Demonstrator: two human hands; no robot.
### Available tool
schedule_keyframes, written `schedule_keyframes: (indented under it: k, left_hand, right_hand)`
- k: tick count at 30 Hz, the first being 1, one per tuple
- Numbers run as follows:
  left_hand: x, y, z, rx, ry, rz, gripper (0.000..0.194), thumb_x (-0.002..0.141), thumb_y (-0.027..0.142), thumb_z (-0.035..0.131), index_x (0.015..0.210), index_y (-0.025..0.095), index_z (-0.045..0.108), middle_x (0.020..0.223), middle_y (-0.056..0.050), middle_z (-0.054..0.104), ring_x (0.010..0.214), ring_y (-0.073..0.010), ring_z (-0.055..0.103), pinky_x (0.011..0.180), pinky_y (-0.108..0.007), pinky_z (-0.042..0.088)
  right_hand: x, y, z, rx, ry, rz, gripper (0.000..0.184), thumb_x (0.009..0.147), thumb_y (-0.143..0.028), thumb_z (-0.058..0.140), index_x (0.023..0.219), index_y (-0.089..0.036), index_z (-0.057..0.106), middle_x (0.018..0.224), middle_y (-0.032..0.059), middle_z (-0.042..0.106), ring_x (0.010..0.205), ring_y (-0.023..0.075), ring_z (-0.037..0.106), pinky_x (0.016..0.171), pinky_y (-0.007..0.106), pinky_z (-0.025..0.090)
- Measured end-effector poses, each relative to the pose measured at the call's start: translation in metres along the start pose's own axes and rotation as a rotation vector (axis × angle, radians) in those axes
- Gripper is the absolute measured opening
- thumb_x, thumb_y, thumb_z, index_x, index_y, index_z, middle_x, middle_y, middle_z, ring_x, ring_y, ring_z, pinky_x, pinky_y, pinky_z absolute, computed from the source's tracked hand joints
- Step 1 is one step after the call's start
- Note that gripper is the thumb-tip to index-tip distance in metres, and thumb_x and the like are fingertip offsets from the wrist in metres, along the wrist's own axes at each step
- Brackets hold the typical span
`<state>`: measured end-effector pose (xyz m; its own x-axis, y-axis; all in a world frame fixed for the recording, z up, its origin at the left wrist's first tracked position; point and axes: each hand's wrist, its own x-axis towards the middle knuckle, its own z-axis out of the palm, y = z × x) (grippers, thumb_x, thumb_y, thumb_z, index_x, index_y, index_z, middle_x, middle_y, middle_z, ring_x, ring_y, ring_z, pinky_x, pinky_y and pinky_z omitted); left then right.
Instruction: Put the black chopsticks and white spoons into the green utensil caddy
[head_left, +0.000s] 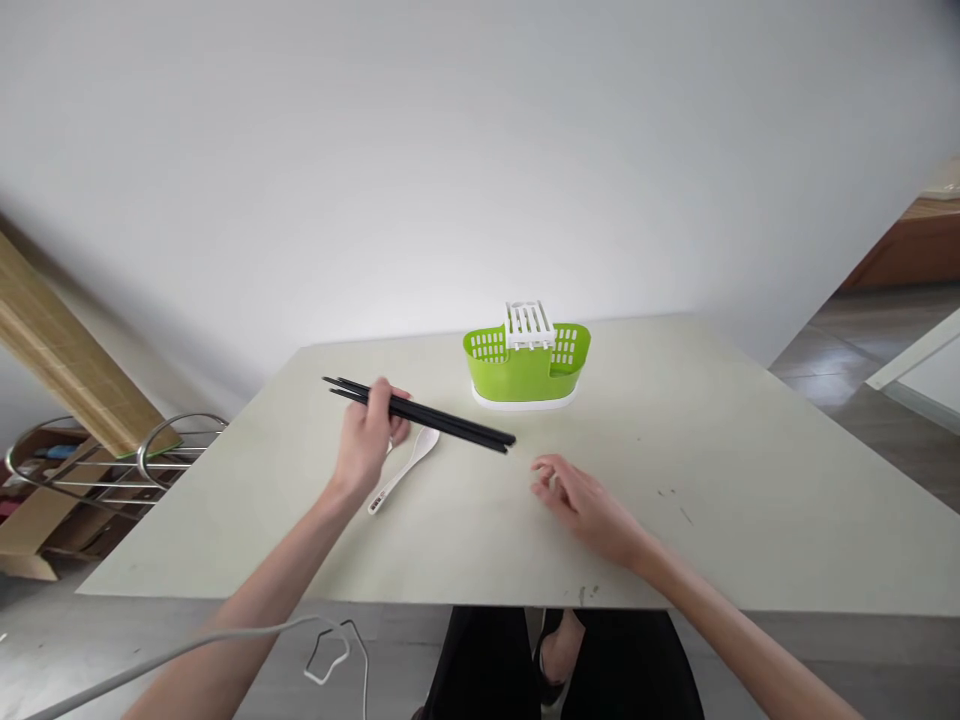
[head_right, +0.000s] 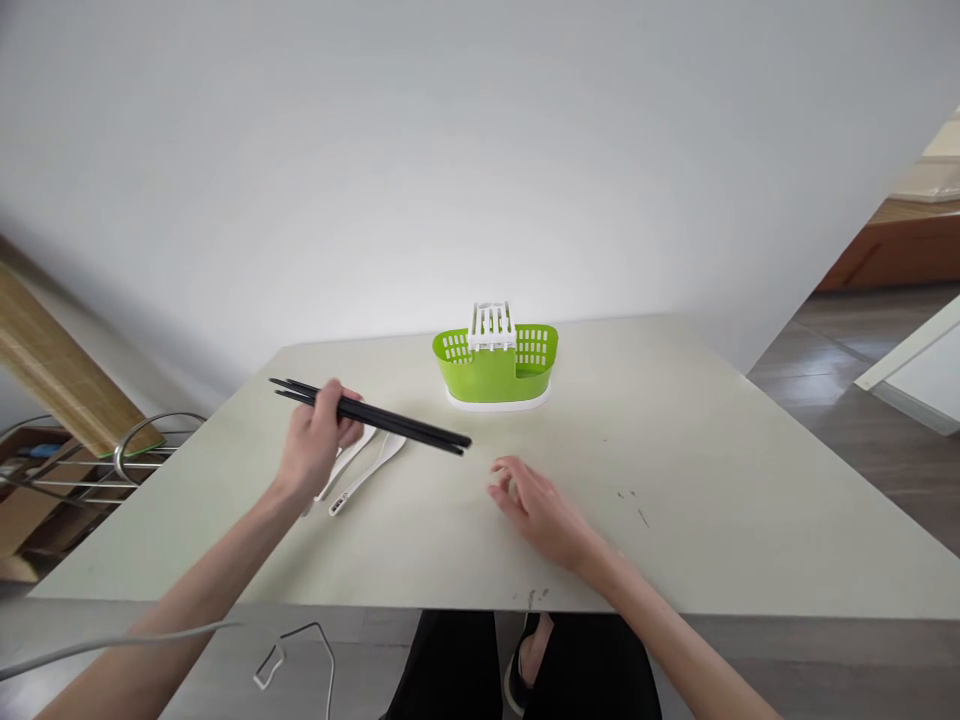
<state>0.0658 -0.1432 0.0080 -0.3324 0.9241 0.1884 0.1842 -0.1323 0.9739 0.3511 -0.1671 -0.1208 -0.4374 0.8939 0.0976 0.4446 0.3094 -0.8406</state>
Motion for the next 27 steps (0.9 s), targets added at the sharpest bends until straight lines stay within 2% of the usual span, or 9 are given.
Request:
schedule_keyframes:
  k: [4, 7, 10, 14, 20, 24, 27]
  left_hand:
    - [0.047, 0.017, -0.014, -0.161, 0.17, 0.133, 0.031, 0.099, 0.036, 0.054, 0.072, 0.019, 0.058, 0.047, 0.009, 0.029, 0.04, -0.009, 0.032, 0.043, -0.023, 0.028]
    - [0.085, 0.025, -0.013, -0.168, 0.215, 0.201, 0.029, 0.099, 0.031, 0.054, 0.072, 0.019, 0.057, 0.048, 0.009, 0.029, 0.041, -0.0087, 0.034, 0.043, -0.022, 0.029]
    - [0.121, 0.029, 0.002, -0.099, 0.192, 0.239, 0.031, 0.1, 0.033, 0.053, 0.072, 0.019, 0.056, 0.047, 0.008, 0.031, 0.04, -0.0093, 0.035, 0.042, -0.023, 0.03]
    - [0.158, 0.028, 0.033, 0.033, 0.098, 0.214, 0.036, 0.103, 0.035, 0.05, 0.071, 0.02, 0.056, 0.045, 0.007, 0.033, 0.039, -0.0113, 0.039, 0.042, -0.024, 0.031]
    - [0.178, 0.022, 0.071, 0.339, -0.069, 0.247, 0.042, 0.104, 0.037, 0.046, 0.07, 0.019, 0.063, 0.044, 0.002, 0.044, 0.04, -0.0133, 0.046, 0.046, -0.026, 0.034]
    - [0.18, 0.019, 0.083, 0.5, -0.134, 0.256, 0.043, 0.103, 0.036, 0.047, 0.068, 0.018, 0.066, 0.042, 0.001, 0.048, 0.042, -0.0144, 0.049, 0.052, -0.026, 0.038]
    - [0.18, 0.017, 0.088, 0.538, -0.167, 0.259, 0.043, 0.102, 0.035, 0.046, 0.068, 0.018, 0.067, 0.042, 0.001, 0.049, 0.042, -0.0147, 0.051, 0.056, -0.026, 0.04]
  right_hand:
    - [-0.013, 0.04, -0.028, 0.037, 0.191, 0.115, 0.041, 0.105, -0.061, 0.043, 0.123, -0.026, 0.055, 0.112, 0.0081, 0.069, 0.06, 0.0155, 0.051, 0.07, 0.037, 0.047]
    - [-0.025, 0.063, -0.042, 0.125, 0.28, 0.217, 0.047, 0.102, -0.068, 0.044, 0.12, -0.026, 0.056, 0.109, 0.0082, 0.068, 0.055, 0.0143, 0.051, 0.059, 0.035, 0.043]
    - [-0.033, 0.073, -0.046, 0.193, 0.339, 0.266, 0.049, 0.101, -0.071, 0.046, 0.117, -0.026, 0.057, 0.1, 0.0066, 0.068, 0.057, 0.0159, 0.054, 0.057, 0.034, 0.042]
    - [-0.034, 0.07, -0.044, 0.155, 0.338, 0.255, 0.05, 0.099, -0.074, 0.047, 0.113, -0.026, 0.057, 0.091, 0.0045, 0.067, 0.057, 0.017, 0.052, 0.056, 0.033, 0.04]
    - [-0.031, 0.061, -0.046, 0.187, 0.317, 0.276, 0.045, 0.102, -0.069, 0.045, 0.112, -0.027, 0.057, 0.096, 0.0047, 0.069, 0.058, 0.0161, 0.05, 0.056, 0.033, 0.039]
    - [-0.03, 0.061, -0.048, 0.173, 0.293, 0.26, 0.043, 0.103, -0.067, 0.044, 0.111, -0.026, 0.058, 0.095, 0.0051, 0.068, 0.058, 0.0165, 0.049, 0.057, 0.033, 0.038]
    - [-0.029, 0.061, -0.048, 0.159, 0.288, 0.252, 0.043, 0.104, -0.066, 0.044, 0.111, -0.026, 0.059, 0.092, 0.0048, 0.068, 0.059, 0.0169, 0.05, 0.058, 0.034, 0.039]
